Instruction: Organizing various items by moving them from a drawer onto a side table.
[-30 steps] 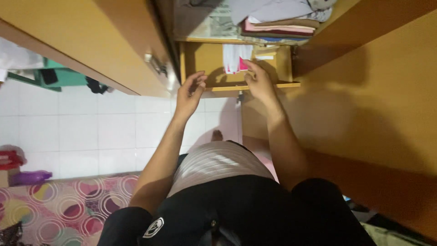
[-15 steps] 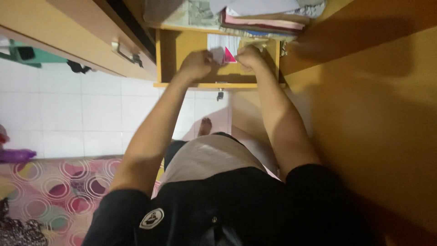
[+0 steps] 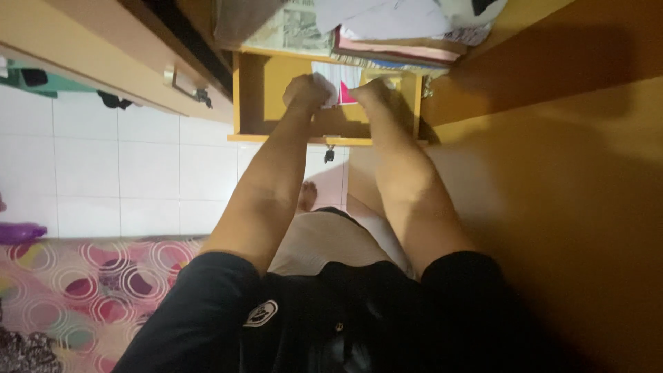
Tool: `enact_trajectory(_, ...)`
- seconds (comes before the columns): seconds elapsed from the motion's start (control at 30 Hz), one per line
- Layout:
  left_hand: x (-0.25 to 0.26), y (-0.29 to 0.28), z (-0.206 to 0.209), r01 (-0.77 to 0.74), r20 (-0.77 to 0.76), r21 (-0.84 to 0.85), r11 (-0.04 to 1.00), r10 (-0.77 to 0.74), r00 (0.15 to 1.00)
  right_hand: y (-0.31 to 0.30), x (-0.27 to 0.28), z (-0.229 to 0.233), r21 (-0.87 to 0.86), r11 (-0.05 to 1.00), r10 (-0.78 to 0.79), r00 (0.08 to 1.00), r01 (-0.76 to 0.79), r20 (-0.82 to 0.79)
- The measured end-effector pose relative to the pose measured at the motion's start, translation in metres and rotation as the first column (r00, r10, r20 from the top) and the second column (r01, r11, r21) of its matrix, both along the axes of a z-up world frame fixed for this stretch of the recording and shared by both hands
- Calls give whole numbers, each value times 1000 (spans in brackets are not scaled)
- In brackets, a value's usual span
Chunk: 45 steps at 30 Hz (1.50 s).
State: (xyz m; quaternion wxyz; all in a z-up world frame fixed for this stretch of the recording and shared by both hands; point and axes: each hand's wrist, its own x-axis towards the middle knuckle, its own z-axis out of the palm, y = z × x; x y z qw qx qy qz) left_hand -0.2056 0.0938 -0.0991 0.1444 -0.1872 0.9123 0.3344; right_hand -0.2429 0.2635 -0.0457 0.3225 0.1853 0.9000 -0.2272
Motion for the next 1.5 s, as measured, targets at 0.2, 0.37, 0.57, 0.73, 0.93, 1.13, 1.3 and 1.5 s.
enact_trajectory(0.2,4,4,55,0,283,107,994,-31,959,11,-28,-98,154,971,201,975,-185,-95)
enact_trajectory(0.37,-14,-2,-30,93,204,35,995,-98,974,11,-24,-76,25,999,27,997,-25,-75)
enact_trajectory(0.57,-17,-19,-59,49,-78,79,996,-42,996,7,-14,-25,-143,988,-49,997,56,51)
enact_trajectory(0.73,-6,-4,20,47,123,88,995,-58,991,9,-18,-41,-215,975,-55,998,61,34)
enact_trajectory(0.93,-13,6,7,64,160,-74,995,-52,986,5,-12,-47,-177,984,26,999,-19,34)
enact_trajectory(1.13,-14,-18,-44,-4,140,151,989,-18,990,11,-11,-29,-198,979,36,999,-39,-20)
enact_trajectory(1.3,-14,-40,-37,171,23,217,961,-180,983,28,-7,-28,-164,974,132,978,-158,-162)
enact_trajectory(1.5,31,-73,52,108,247,273,956,-178,952,23,45,83,-16,936,327,888,-350,-322)
